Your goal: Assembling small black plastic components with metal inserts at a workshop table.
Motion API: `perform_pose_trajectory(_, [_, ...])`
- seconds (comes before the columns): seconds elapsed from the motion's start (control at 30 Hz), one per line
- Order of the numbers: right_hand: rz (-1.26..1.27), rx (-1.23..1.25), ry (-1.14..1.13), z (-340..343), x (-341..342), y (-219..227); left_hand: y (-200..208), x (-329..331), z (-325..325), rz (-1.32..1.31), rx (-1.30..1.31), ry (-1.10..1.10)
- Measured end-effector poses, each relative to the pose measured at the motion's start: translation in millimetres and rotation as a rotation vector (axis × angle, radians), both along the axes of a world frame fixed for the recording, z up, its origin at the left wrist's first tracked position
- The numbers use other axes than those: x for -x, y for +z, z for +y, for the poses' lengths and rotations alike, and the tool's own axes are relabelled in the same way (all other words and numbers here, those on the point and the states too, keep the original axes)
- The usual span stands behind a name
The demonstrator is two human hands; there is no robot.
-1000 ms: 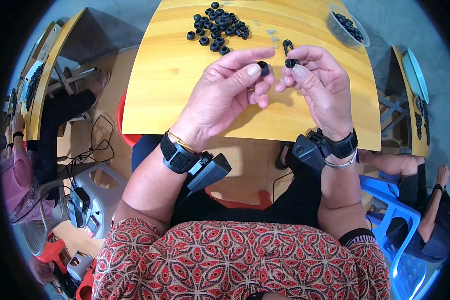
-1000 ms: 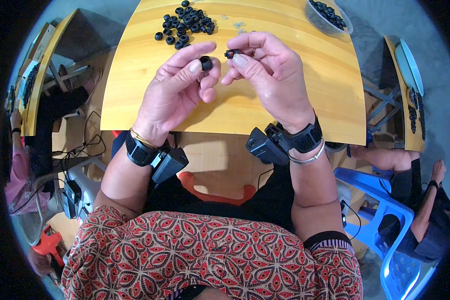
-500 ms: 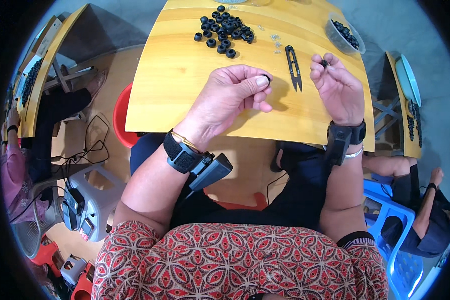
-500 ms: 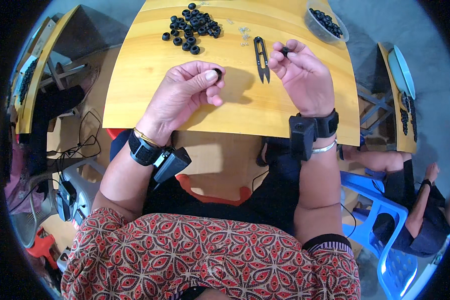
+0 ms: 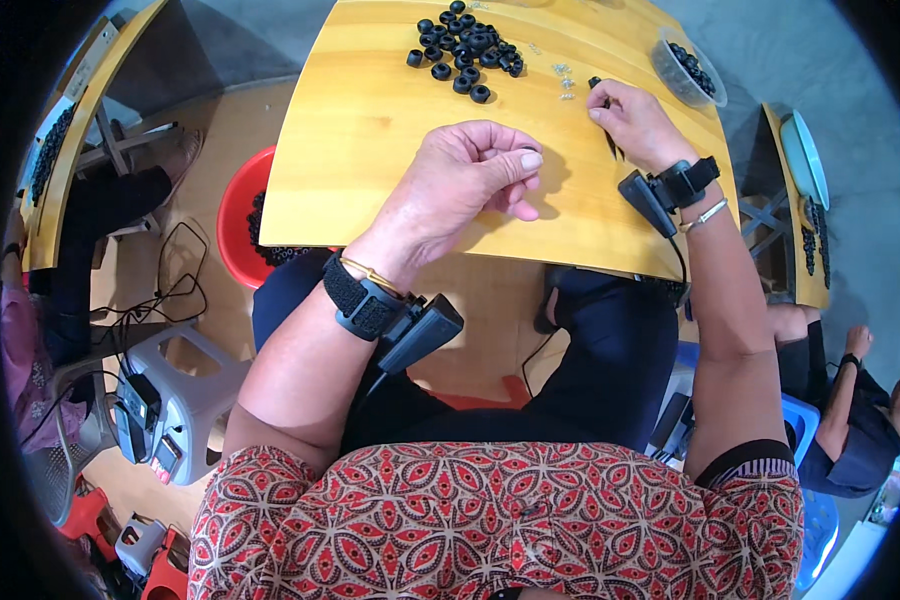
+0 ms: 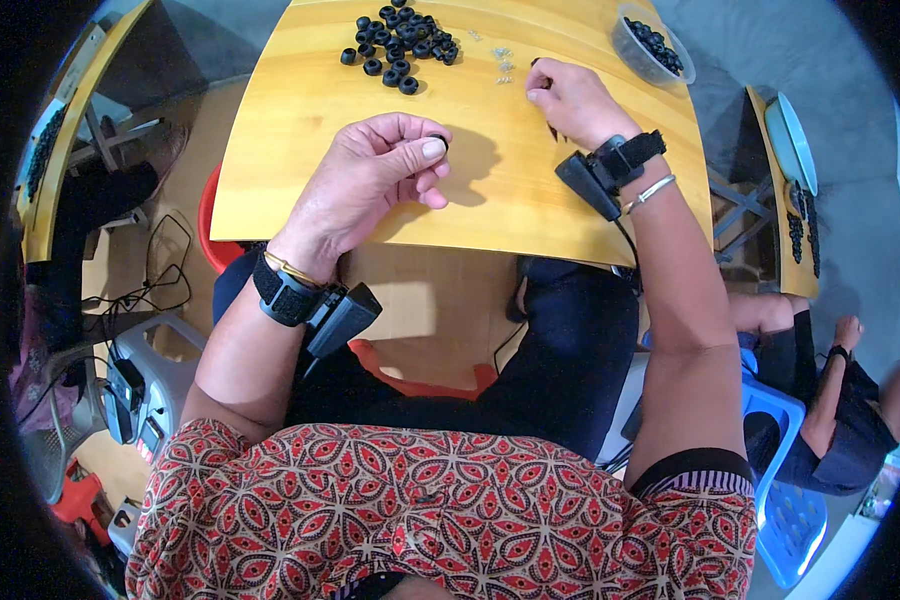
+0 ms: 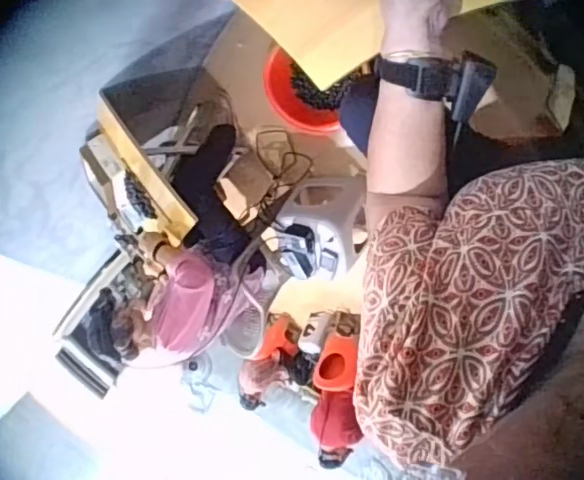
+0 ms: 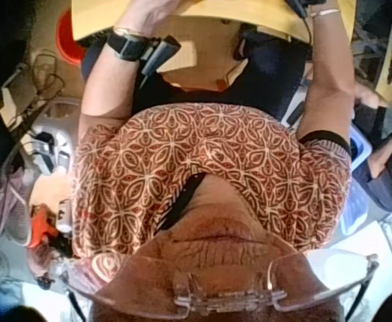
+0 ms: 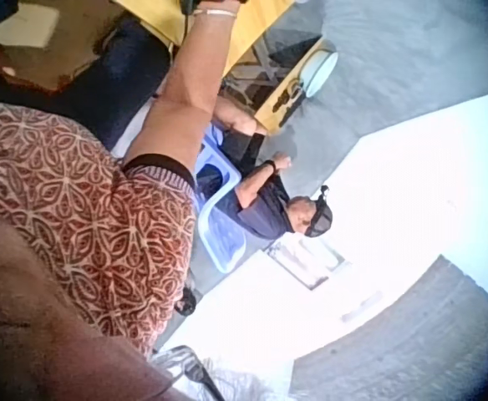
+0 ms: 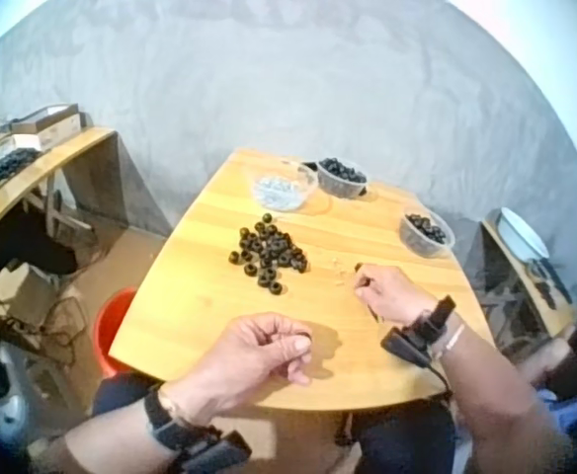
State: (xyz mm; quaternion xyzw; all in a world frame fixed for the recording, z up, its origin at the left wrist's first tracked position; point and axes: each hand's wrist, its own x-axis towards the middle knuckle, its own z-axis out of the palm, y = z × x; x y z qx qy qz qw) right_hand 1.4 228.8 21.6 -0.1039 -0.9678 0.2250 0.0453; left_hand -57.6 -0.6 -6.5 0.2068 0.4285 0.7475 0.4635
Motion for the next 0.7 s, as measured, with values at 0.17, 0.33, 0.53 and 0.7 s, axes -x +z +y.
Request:
perform_pose_trajectory(0.17, [0.05, -0.085, 0.057, -15.0, 13.0, 7.9, -0.4, 2.9, -4.5, -0.05, 0.022, 0.008])
perform_pose_trajectory(0.33, [-0.025, -0.22, 0.159, -11.9, 29.5, 5.2, -2.1, 3.6, -3.2, -0.065, 0.012, -0.006])
perform_pose_trajectory(0.53, [0.173, -0.153, 0.157, 3.5, 32.7, 7.4, -0.5, 3.1, -3.7, -0.068, 0.018, 0.003])
perform_pose_trajectory(0.7, [0.144, -0.137, 0.077, -5.6, 24.5, 24.5, -4.0, 2.6, -2.2, -0.161, -0.01, 0.038])
